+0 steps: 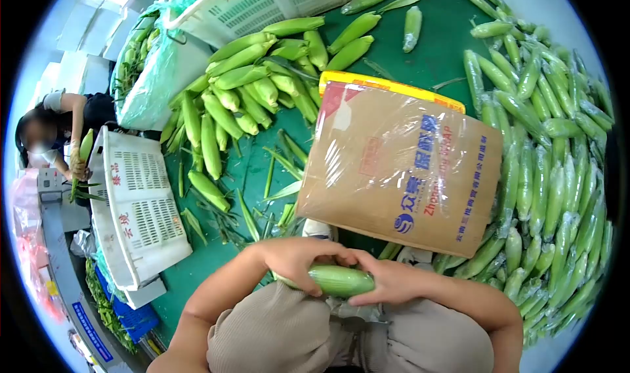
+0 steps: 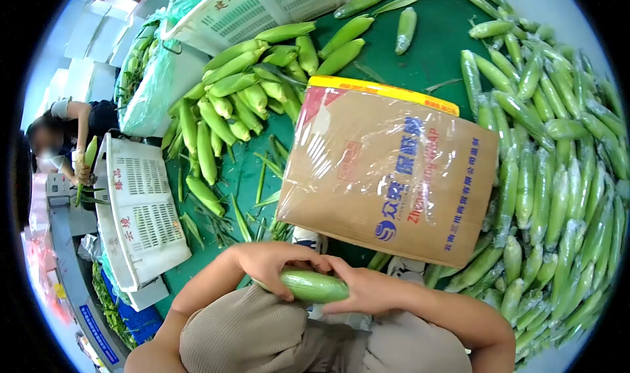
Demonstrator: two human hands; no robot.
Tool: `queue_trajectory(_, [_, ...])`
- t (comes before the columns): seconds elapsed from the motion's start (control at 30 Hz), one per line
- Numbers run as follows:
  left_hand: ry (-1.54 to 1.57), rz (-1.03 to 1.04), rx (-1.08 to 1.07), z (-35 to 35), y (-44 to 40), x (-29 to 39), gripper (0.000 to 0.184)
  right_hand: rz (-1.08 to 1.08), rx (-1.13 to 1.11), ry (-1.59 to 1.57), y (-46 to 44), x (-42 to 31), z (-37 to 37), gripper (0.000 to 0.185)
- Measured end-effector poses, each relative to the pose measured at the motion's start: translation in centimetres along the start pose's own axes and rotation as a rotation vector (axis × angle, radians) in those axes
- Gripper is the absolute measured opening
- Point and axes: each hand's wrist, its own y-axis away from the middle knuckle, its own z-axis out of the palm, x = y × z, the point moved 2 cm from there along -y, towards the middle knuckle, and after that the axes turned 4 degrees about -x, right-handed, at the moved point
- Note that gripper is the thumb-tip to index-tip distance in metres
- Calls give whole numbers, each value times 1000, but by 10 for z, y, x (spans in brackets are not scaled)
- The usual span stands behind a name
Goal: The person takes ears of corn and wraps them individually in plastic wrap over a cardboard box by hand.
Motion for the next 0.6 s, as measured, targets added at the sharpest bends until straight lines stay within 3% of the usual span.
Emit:
queue_trajectory(0.03, [115,45,29,5,1,-22,76,-12,-29,-80,-9,10,3,99])
queue_trajectory(0.07, [481,-24,91,4,8,-56,62,-38,-47,-84,-23,27,11,94])
queue_trajectory(0.1, [707,-102,310,10,21,-68,49,-61,-38,-88,-32,35,16,89])
queue_trajectory(0.13, [702,-133,466,16,33,-82,39,40,-75,-178,-31,29,14,84])
queue_trajectory(0.2, [740,377,656,34,47,-92,38,107,-38,-316,-36,30,13,77])
queue_trajectory(0.23, [665,409,877,35,49,-99,34,71,18,-357,-44,36,19,74])
queue_trajectory(0.3, [832,796,1216,11,31,-89,27,-279,346,-16,-60,19,16,76])
queue_trajectory(0.33, [666,1006,1115,-29,31,-85,24,-377,557,-15,-74,5,12,85])
queue_trajectory(0.37, [761,936,1506,-27,-2,-20,43,-480,762,-21,-81,-13,10,94])
queue_trajectory(0.4, [547,920,1315,-23,-21,16,66,-416,835,28,-76,-40,-1,98])
queue_trajectory(0.43, [276,855,1241,-35,-35,31,71,-362,883,82,-72,-65,-22,101])
queue_trajectory(0.47, [251,692,1309,-37,-51,64,74,-299,904,118,-62,-71,-48,98])
queue_trajectory(0.5, [4,377,1271,-57,-51,62,76,-236,921,155,-51,-78,-74,96])
queue_trajectory(0.53, [-545,347,1257,-73,-58,64,74,-201,949,141,-33,-71,-110,92])
queue_trajectory(0.57, [-666,328,919,-88,-52,80,56,-239,1062,113,-9,-63,-157,88])
queue_trajectory(0.6, [-633,325,769,-120,-53,69,39,-303,1231,107,16,-54,-209,85])
